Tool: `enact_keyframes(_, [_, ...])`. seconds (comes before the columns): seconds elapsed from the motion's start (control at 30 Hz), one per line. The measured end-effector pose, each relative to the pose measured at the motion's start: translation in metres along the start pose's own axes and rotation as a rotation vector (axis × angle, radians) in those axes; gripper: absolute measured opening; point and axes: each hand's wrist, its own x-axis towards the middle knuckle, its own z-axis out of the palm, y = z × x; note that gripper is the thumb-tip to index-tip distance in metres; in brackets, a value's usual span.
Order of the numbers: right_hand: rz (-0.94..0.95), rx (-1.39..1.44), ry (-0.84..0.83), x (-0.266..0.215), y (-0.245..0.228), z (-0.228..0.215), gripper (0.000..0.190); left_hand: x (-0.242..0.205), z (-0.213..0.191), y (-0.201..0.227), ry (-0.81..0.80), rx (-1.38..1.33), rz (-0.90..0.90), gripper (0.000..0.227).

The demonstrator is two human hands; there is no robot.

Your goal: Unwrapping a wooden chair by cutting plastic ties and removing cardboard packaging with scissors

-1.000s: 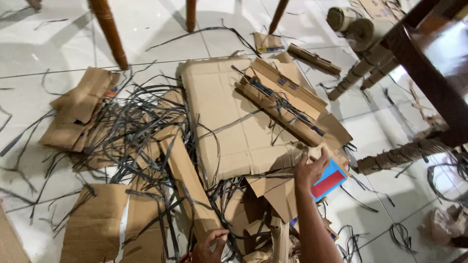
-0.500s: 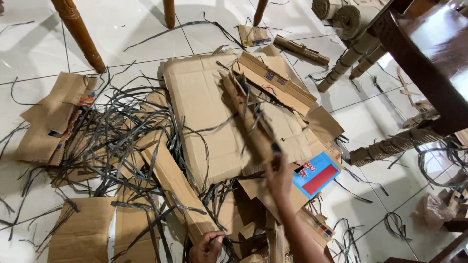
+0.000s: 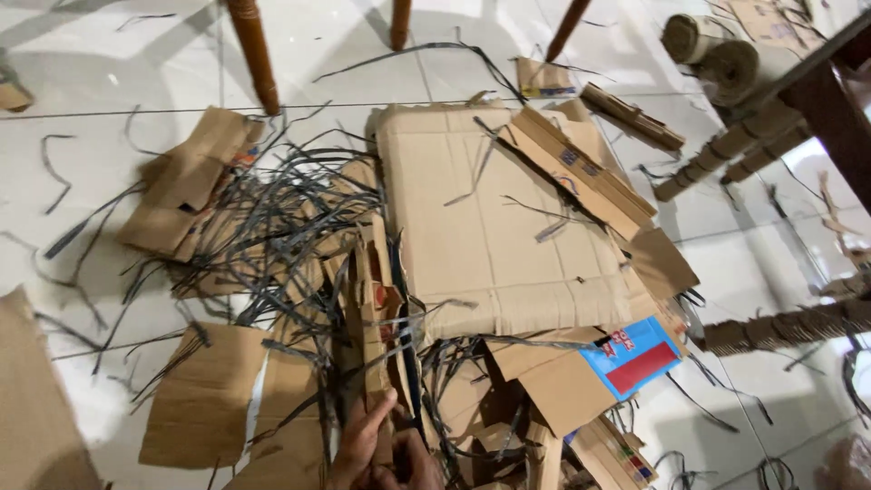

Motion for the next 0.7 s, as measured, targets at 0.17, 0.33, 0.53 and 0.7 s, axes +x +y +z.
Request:
enact_keyframes(0.17, [0.043,0.043,0.292,0.008,-0.077,-0.008,0.017,-0.028,-0.009,0.03,0.24,-0.035,0.115,0.051])
enact_keyframes(0.33, [-0.214,-0.169,-0.019,0.067,-0.069,0.025,0.038,-0.066,-0.043,0.092,0.419,0.235,-0.042,0.061])
enact_keyframes(0.53, [-0.119,-0.168,-0.218,0.083,-0.085,0.094,0.037,-0.078,-0.121,0.054,0.626,0.321,0.053,0.066])
enact_keyframes(0.7, [0.207,-0.056,-0.541,0.071,-0.136,0.12,0.056,-0.131,-0.12,0.099,0.517,0.042,0.014,0.072])
